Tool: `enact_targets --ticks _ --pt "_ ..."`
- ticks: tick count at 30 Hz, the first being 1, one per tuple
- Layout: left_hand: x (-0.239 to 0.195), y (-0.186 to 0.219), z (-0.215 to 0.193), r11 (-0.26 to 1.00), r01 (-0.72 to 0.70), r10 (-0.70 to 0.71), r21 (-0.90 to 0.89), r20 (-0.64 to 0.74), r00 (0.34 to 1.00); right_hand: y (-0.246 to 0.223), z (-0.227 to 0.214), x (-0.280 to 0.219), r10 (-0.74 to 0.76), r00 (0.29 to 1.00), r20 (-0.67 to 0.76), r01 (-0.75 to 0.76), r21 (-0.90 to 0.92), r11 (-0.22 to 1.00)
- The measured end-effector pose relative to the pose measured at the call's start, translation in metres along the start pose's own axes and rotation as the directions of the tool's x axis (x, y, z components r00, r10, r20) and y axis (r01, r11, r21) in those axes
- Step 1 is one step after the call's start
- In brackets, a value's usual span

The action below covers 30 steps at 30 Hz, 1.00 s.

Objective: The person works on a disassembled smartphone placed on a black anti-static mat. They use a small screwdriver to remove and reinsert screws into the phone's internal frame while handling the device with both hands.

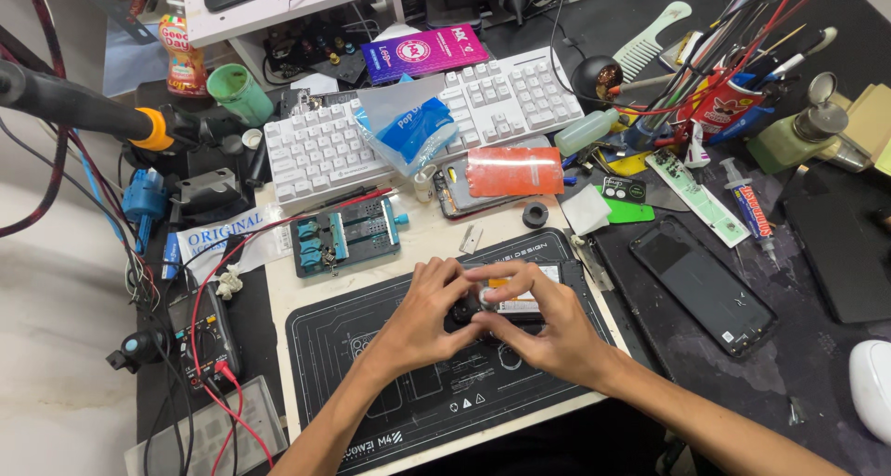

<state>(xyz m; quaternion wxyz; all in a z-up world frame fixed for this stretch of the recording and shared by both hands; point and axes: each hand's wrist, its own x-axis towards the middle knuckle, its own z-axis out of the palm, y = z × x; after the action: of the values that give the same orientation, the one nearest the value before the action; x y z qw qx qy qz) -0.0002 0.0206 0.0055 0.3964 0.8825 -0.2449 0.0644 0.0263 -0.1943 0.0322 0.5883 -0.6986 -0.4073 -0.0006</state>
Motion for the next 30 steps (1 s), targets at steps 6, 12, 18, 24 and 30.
enact_targets --ticks 6,12,18,24,30 --pt "0.000 -0.005 0.006 1.000 0.027 -0.027 0.015 0.011 1.000 0.007 -0.005 -0.001 0.093 0.995 0.023 -0.092 -0.013 0.996" --pt "-0.001 -0.006 0.008 1.000 0.024 -0.025 0.019 0.028 0.999 0.011 -0.004 -0.001 0.093 0.995 -0.045 -0.090 0.061 0.994" --pt "-0.001 -0.005 0.007 1.000 0.005 -0.006 0.004 0.017 1.000 0.008 -0.007 -0.002 0.081 0.996 0.048 -0.086 0.101 0.991" --pt "-0.002 -0.004 0.010 0.999 0.034 -0.034 0.007 0.026 0.999 0.009 -0.008 -0.002 0.057 0.997 0.055 -0.060 0.058 0.997" --pt "-0.003 -0.004 0.010 0.999 0.026 -0.028 0.036 0.036 0.999 0.012 -0.005 0.000 0.009 1.000 0.020 -0.012 0.110 0.994"
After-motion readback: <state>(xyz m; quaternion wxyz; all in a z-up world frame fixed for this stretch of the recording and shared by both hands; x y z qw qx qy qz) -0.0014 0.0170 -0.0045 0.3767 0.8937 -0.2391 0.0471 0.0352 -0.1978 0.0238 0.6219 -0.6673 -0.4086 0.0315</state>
